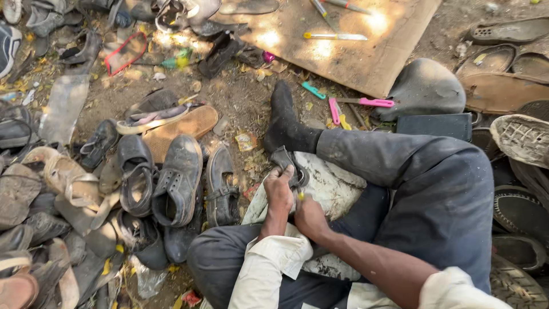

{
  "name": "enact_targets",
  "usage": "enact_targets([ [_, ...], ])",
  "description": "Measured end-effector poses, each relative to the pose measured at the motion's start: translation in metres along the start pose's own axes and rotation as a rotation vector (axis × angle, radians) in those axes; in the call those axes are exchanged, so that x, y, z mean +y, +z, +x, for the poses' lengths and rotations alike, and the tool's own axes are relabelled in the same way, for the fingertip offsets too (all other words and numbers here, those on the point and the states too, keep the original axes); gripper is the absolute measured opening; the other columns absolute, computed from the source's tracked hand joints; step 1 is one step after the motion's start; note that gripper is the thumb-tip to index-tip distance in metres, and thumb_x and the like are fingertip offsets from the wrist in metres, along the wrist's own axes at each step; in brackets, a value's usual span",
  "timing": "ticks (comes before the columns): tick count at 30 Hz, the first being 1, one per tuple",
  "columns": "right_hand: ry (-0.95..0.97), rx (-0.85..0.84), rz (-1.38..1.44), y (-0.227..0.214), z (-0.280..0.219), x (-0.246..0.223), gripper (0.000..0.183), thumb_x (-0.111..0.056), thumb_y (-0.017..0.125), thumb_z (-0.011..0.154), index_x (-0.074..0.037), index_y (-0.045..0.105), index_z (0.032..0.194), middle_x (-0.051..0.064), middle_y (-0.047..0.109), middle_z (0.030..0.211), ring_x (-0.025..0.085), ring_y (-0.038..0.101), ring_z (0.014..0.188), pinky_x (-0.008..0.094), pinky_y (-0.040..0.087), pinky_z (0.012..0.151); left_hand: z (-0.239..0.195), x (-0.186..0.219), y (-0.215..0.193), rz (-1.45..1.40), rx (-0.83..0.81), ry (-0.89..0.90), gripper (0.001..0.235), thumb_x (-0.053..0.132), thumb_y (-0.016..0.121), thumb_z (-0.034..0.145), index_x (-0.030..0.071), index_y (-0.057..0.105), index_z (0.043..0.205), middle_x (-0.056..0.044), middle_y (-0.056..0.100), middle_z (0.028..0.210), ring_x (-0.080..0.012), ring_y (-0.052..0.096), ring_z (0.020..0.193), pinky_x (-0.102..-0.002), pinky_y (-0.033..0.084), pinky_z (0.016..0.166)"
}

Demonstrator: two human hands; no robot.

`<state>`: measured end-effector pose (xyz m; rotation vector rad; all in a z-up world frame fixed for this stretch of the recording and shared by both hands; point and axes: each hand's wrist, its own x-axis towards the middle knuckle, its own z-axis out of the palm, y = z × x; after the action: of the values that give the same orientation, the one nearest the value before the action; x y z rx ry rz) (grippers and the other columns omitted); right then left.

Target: The person sits on the ground surrounded by a large pile of used footwear and uses a yellow-handled knife to scrape and clean the soles of several shoes. The person handles the shoes one by one, scraping the bottom surfaces and occasionally inspecting the interior before moving to the next item.

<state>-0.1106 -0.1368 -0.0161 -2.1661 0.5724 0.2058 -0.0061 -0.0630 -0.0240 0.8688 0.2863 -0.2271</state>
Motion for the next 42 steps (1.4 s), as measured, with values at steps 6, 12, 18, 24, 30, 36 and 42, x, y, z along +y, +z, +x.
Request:
enact_targets([
  [6, -0.175, -0.010, 0.005, 0.030, 0.027, 0.031, 0.026, -0.021, 0.054, 0.095, 0.003, 0.062, 0.096, 0.032, 0.069, 0.090, 0.052, 0.067, 0.088, 0.057, 0.052, 0.075, 0.010, -0.004, -0.002, -0.084, -0.019, -0.005, 0.011, 0.007, 0.074, 0.093, -0.001, 0.072, 0.101, -0.004, 0.070, 0.090, -0.0140, 0.061, 0.079, -0.029, 0.051, 0.077],
  [12, -0.136, 0.069, 0.120, 0.047, 0.015, 0.031, 0.028, -0.023, 0.053, 0.101, 0.004, 0.061, 0.100, 0.032, 0.067, 0.089, 0.052, 0.065, 0.087, 0.057, 0.051, 0.074, 0.024, 0.007, -0.011, -0.239, -0.092, -0.102, 0.020, 0.013, 0.073, 0.095, 0.003, 0.070, 0.112, -0.001, 0.069, 0.097, -0.0132, 0.060, 0.085, -0.028, 0.048, 0.083],
  [18, 0.001, 0.006, 0.123, 0.062, 0.059, 0.025, 0.026, -0.020, 0.057, 0.096, 0.004, 0.066, 0.096, 0.031, 0.069, 0.091, 0.048, 0.070, 0.091, 0.054, 0.054, 0.078, 0.021, 0.023, 0.009, -0.194, -0.055, -0.164, 0.022, 0.013, 0.070, 0.091, 0.005, 0.073, 0.111, -0.003, 0.071, 0.102, -0.0148, 0.063, 0.092, -0.029, 0.051, 0.088],
  [24, -0.079, -0.008, 0.129, 0.043, 0.050, 0.028, 0.028, -0.022, 0.052, 0.101, 0.002, 0.067, 0.100, 0.030, 0.070, 0.095, 0.049, 0.066, 0.096, 0.054, 0.050, 0.083, -0.008, 0.094, 0.012, 1.637, -0.670, 1.036, 0.029, 0.012, 0.068, 0.059, 0.006, 0.079, 0.084, -0.020, 0.075, 0.105, -0.0350, 0.064, 0.103, -0.053, 0.044, 0.102],
  [30, -0.015, -0.111, 0.147, -0.004, 0.031, 0.016, 0.028, -0.024, 0.052, 0.100, 0.001, 0.066, 0.103, 0.030, 0.071, 0.095, 0.045, 0.069, 0.092, 0.051, 0.051, 0.083, -0.004, 0.081, 0.020, 1.958, -0.615, 0.919, 0.024, 0.006, 0.059, 0.097, 0.009, 0.074, 0.078, -0.011, 0.072, 0.084, -0.0225, 0.066, 0.090, -0.058, 0.032, 0.119],
  [36, 0.054, -0.302, 0.019, -0.049, 0.047, 0.022, 0.036, -0.032, 0.052, 0.104, 0.000, 0.070, 0.101, 0.021, 0.069, 0.091, 0.035, 0.067, 0.086, 0.048, 0.054, 0.078, -0.043, 0.047, 0.020, 1.863, -0.437, 0.828, 0.017, 0.006, 0.060, 0.097, 0.006, 0.068, 0.082, -0.011, 0.063, 0.079, -0.0281, 0.062, 0.077, -0.050, 0.047, 0.083],
  [42, -0.093, -0.445, 0.036, -0.030, 0.086, 0.009, 0.035, -0.030, 0.055, 0.100, 0.002, 0.071, 0.097, 0.020, 0.068, 0.077, 0.031, 0.064, 0.073, 0.049, 0.050, 0.072, -0.027, 0.018, -0.005, 1.424, 0.082, 0.740, 0.020, 0.017, 0.077, 0.084, -0.003, 0.072, 0.087, -0.019, 0.063, 0.084, -0.0406, 0.061, 0.081, -0.050, 0.046, 0.076],
])
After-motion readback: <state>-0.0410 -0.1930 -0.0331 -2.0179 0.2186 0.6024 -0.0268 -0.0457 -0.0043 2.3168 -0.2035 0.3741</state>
